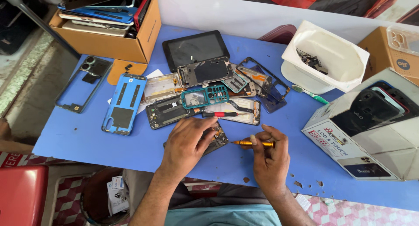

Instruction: The person uses a screwdriver to remove screws from the internal components of a disassembled smartphone. They then set the device aside and pick up another smartphone to continue the repair process.

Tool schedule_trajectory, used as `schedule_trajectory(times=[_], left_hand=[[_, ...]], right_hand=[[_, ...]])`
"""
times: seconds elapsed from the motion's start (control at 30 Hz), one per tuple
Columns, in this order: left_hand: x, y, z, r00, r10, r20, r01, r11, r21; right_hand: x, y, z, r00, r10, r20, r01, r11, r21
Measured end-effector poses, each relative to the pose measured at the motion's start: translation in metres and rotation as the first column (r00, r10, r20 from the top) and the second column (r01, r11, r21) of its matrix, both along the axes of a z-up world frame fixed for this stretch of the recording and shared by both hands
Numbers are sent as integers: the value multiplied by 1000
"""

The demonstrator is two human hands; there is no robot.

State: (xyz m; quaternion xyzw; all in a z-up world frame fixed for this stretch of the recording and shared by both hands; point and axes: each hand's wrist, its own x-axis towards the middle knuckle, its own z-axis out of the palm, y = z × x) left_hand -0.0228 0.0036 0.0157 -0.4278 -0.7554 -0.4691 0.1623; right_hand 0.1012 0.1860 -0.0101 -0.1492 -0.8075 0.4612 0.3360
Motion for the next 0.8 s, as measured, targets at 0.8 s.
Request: schedule_trajectory(times=[0.8], left_hand=[[-19,-54,-23,847,76,526,-238,939,249]], right_hand=[[-3,-7,-6,1000,-9,10,10,997,-72]])
